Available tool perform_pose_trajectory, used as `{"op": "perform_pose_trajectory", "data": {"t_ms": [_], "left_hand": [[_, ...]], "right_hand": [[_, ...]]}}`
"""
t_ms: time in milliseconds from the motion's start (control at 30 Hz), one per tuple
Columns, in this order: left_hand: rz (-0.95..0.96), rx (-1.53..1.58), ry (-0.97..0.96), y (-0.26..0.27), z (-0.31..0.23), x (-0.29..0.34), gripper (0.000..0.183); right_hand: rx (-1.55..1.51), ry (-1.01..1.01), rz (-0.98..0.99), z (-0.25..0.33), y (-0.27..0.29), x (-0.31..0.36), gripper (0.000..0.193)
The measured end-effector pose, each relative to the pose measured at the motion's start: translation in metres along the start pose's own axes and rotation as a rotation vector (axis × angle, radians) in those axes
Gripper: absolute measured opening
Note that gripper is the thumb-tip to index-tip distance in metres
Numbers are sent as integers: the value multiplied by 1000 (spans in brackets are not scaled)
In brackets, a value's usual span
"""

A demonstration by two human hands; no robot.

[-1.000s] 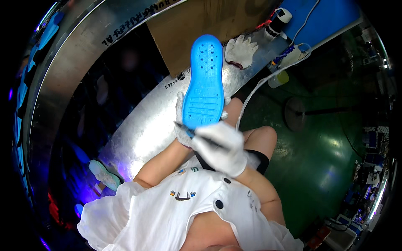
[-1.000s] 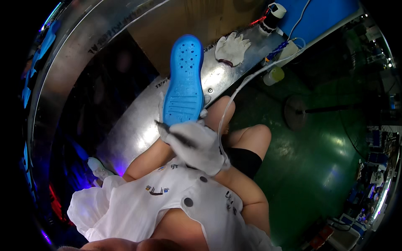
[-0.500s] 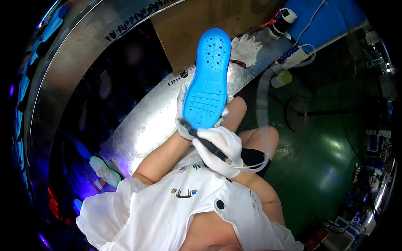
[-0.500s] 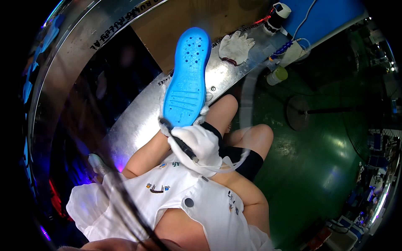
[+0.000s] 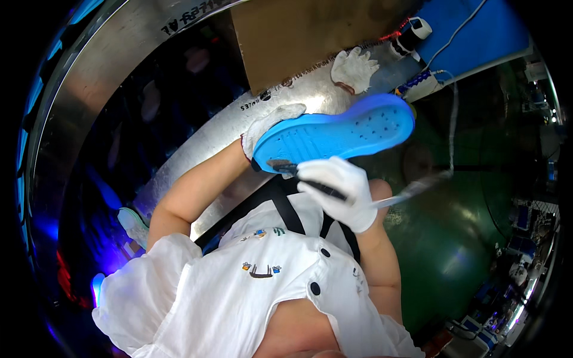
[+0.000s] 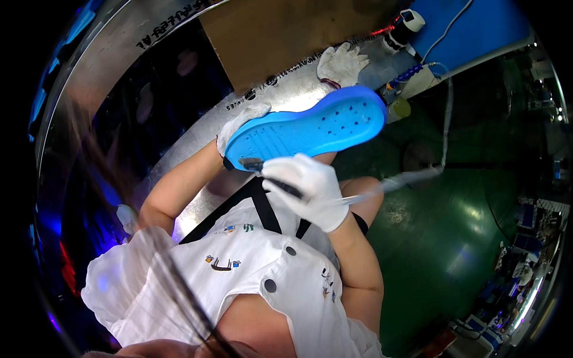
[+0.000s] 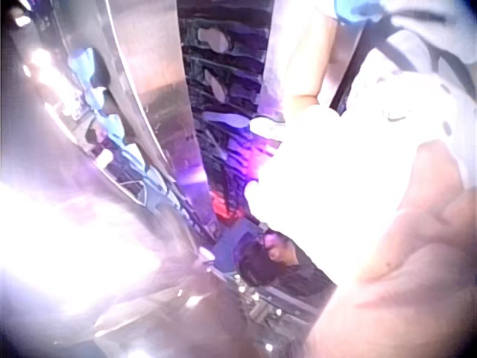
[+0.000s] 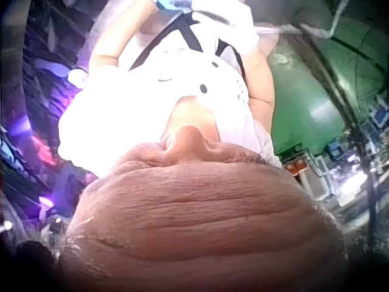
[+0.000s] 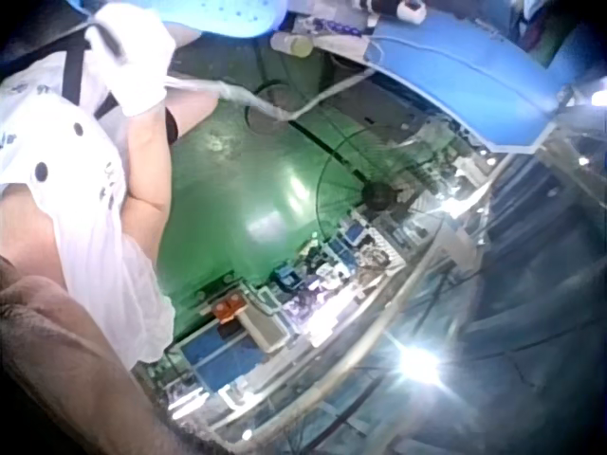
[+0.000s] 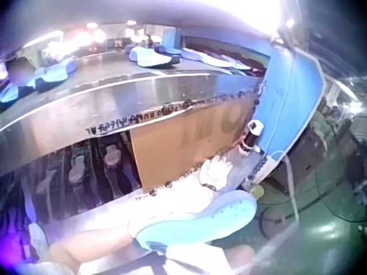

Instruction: The person sits on the floor and repeatedly picks up blue shoe insoles from a nearby metal table. Using a handheld cutting tool, they scrape and trim the bottom surface of each insole, then place it back on the table. This cycle continues for multiple insoles.

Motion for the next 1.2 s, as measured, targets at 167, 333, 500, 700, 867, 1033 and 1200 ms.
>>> {"op": "perform_pose_trajectory", "data": {"t_ms": [167,333,500,700,867,1033,1200], "left_hand": [[-39,-533,-57,7,-24,-2,48],[63,-750,-91,2,-36,-8,44],[159,-853,-126,-6,-43,-16,43],[347,-1142,-385,-39,-54,-2,36],[284,-1133,-344,-50,-65,7,38],[93,-916,-177,-60,-65,8,47],[265,-1134,-498,-42,-83,15,71]], "right_hand": [[224,91,69,15,4,3,23],[478,73,160,22,2,7,26],[217,74,-6,17,28,-2,25],[359,142,23,32,39,4,28],[548,195,64,37,36,13,27],[516,183,-50,33,55,7,30],[532,223,-167,39,70,6,32]]}}
Point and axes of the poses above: each hand's wrist, its own x-axis away from the middle knuckle, its own y-axis out of the back of the hand, z = x × y, the point moved 5 cm from there along -x, towards the middle knuckle, and after that the axes turned 15 degrees about -y, right-handed, at the moved point
